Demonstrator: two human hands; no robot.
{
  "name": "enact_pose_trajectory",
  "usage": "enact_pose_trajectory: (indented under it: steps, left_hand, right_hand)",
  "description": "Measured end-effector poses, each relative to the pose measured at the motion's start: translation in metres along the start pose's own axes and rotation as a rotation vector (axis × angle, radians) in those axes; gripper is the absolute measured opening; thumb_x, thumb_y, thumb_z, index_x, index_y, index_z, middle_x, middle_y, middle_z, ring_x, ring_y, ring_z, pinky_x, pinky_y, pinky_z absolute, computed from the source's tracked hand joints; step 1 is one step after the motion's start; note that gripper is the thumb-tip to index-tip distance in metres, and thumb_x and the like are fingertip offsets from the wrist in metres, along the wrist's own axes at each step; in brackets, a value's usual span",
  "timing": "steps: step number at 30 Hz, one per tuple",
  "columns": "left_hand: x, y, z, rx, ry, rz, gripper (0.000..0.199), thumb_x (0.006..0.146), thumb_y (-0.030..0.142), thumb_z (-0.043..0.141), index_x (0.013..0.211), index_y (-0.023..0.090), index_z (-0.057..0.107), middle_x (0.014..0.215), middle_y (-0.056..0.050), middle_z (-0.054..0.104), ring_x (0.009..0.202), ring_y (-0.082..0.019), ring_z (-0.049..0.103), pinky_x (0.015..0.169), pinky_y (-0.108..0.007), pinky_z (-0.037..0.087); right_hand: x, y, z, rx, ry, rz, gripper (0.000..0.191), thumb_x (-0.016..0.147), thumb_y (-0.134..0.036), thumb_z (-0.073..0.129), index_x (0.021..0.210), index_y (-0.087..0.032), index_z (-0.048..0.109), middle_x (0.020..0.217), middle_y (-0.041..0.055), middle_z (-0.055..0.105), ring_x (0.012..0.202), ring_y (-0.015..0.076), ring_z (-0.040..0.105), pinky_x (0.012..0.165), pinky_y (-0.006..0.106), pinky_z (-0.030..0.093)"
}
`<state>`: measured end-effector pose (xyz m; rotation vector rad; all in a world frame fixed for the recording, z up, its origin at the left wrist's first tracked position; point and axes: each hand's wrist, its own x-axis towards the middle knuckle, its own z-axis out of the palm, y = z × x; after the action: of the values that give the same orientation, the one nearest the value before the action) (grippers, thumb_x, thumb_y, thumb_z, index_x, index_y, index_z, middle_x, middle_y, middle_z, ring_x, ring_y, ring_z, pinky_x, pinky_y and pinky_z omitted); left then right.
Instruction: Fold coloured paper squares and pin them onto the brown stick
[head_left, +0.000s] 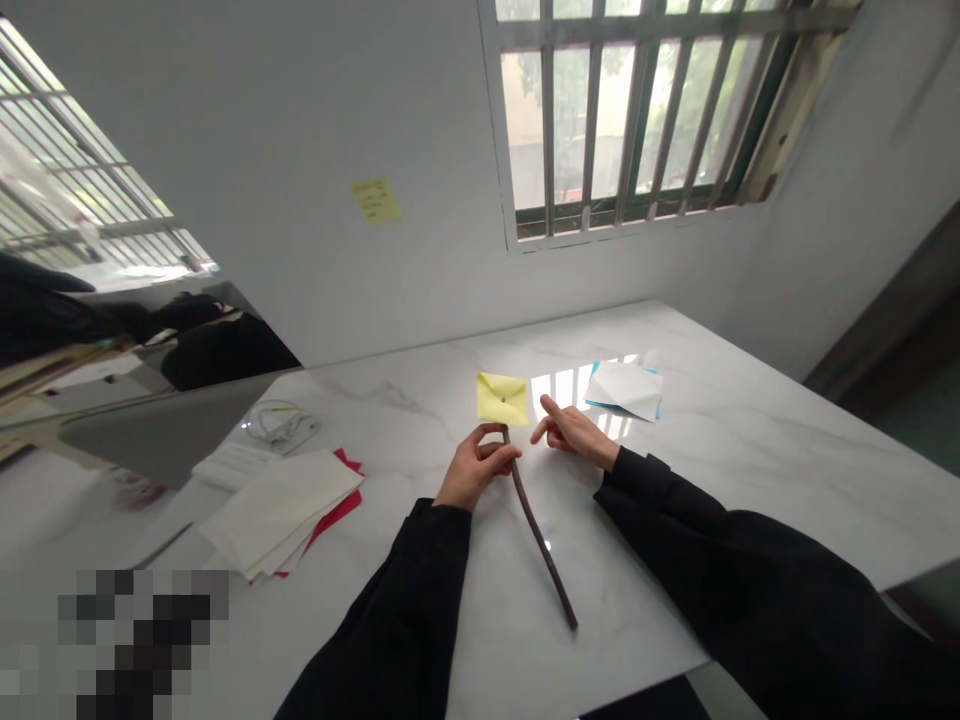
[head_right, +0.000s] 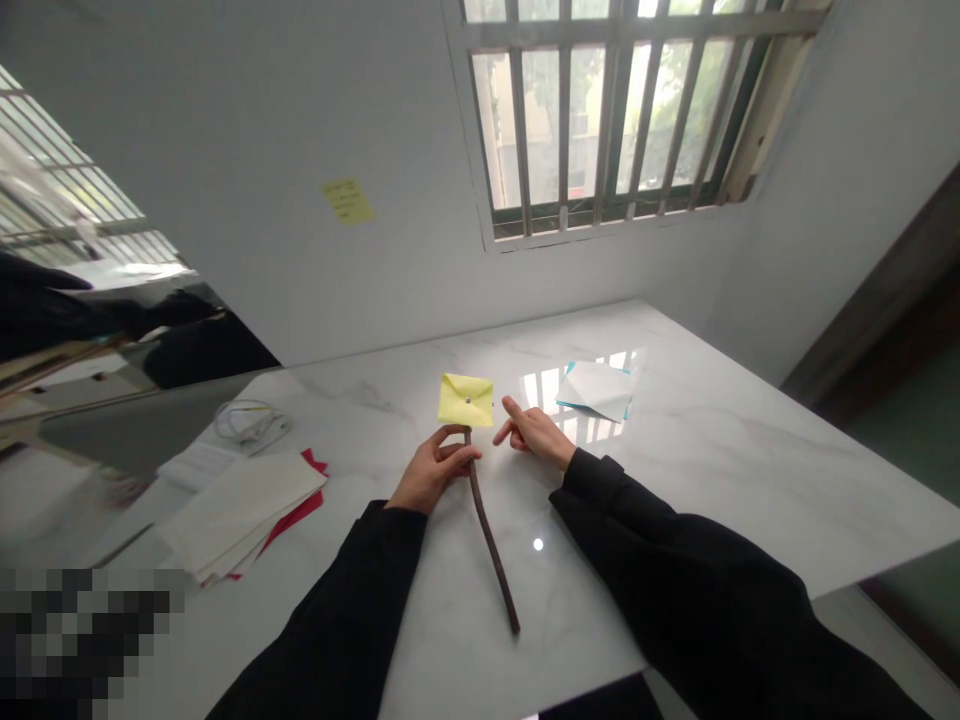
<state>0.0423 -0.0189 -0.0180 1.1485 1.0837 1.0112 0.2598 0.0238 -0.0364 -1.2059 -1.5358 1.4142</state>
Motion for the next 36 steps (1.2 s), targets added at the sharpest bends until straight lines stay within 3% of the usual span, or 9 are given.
enact_pose_trajectory:
  steps: [3,8,11,14,20,24,27,31,36]
  left_hand:
    - [0.0,0.001,0.001,0.012,-0.002,0.005,0.069,0.064,0.047,0.096,0.114,0.017,0.06,0.084,-0.007,0.078,0.072,-0.017,0.069,0.067,-0.026,0.052]
    - [0.0,0.0,0.001,0.019,-0.012,0.002,0.068,0.064,0.047,0.096,0.113,0.017,0.06,0.083,-0.007,0.078,0.071,-0.017,0.068,0.067,-0.026,0.051]
    - [0.0,0.0,0.001,0.028,-0.004,0.003,0.069,0.062,0.048,0.097,0.113,0.017,0.061,0.083,-0.007,0.078,0.072,-0.018,0.069,0.068,-0.026,0.052]
    - [0.0,0.0,0.001,0.031,0.001,0.003,0.069,0.061,0.049,0.097,0.112,0.017,0.061,0.083,-0.007,0.078,0.072,-0.018,0.069,0.067,-0.026,0.051]
    - [0.001,0.0,0.001,0.05,-0.066,-0.006,0.063,0.062,0.046,0.097,0.105,0.018,0.06,0.08,-0.007,0.078,0.07,-0.018,0.069,0.066,-0.027,0.05]
    - [0.0,0.001,0.0,0.08,-0.111,-0.006,0.059,0.067,0.044,0.094,0.107,0.017,0.061,0.079,-0.006,0.078,0.066,-0.016,0.066,0.066,-0.027,0.05]
    - [0.0,0.0,-0.001,0.073,-0.095,0.003,0.058,0.07,0.043,0.093,0.11,0.017,0.06,0.081,-0.006,0.078,0.066,-0.014,0.064,0.066,-0.026,0.05]
    - [0.002,-0.002,-0.004,0.075,-0.114,0.0,0.059,0.071,0.042,0.093,0.113,0.016,0.061,0.083,-0.007,0.078,0.069,-0.015,0.065,0.067,-0.026,0.049]
    - [0.003,-0.001,-0.007,0.116,-0.188,-0.02,0.057,0.074,0.042,0.091,0.116,0.016,0.063,0.083,-0.007,0.078,0.072,-0.015,0.065,0.069,-0.027,0.047]
  right_hand:
    - [0.001,0.001,0.0,-0.042,0.1,0.007,0.085,0.092,-0.089,0.033,0.07,-0.014,0.067,0.048,-0.0021,0.042,0.045,0.0108,0.037,0.051,0.028,0.031]
    - [-0.001,0.0,0.002,0.002,0.06,-0.059,0.083,0.094,-0.083,0.04,0.113,-0.009,0.071,0.05,-0.0056,0.045,0.045,0.0109,0.036,0.051,0.026,0.029]
    - [-0.001,-0.002,0.004,0.017,-0.041,-0.042,0.083,0.096,-0.083,0.034,0.088,-0.011,0.074,0.049,-0.0043,0.041,0.044,0.0101,0.032,0.051,0.027,0.027]
    - [-0.002,-0.002,0.003,-0.098,0.135,-0.065,0.079,0.096,-0.081,0.036,0.072,-0.014,0.071,0.051,-0.0011,0.045,0.049,0.0127,0.042,0.056,0.028,0.034]
    - [-0.006,-0.004,-0.008,-0.364,0.316,-0.239,0.066,0.101,-0.073,0.038,0.132,-0.022,0.067,0.064,-0.0007,0.061,0.065,0.0208,0.059,0.07,0.03,0.041]
    - [-0.005,-0.004,-0.014,-0.525,0.269,-0.181,0.081,0.103,-0.076,0.026,0.066,-0.02,0.072,0.06,0.0062,0.061,0.066,0.0217,0.061,0.078,0.033,0.04]
    - [-0.002,-0.002,-0.016,-0.546,0.303,-0.168,0.084,0.103,-0.076,0.025,0.052,-0.02,0.063,0.06,0.0086,0.063,0.067,0.0223,0.061,0.078,0.034,0.039]
    - [-0.003,-0.003,-0.015,-0.542,0.353,-0.245,0.071,0.105,-0.071,0.029,0.094,-0.021,0.077,0.077,0.0069,0.071,0.075,0.0233,0.064,0.073,0.031,0.037]
    - [-0.009,-0.008,-0.015,-0.523,0.385,-0.269,0.069,0.106,-0.069,0.032,0.15,-0.021,0.055,0.064,-0.0012,0.061,0.066,0.0225,0.061,0.068,0.028,0.036]
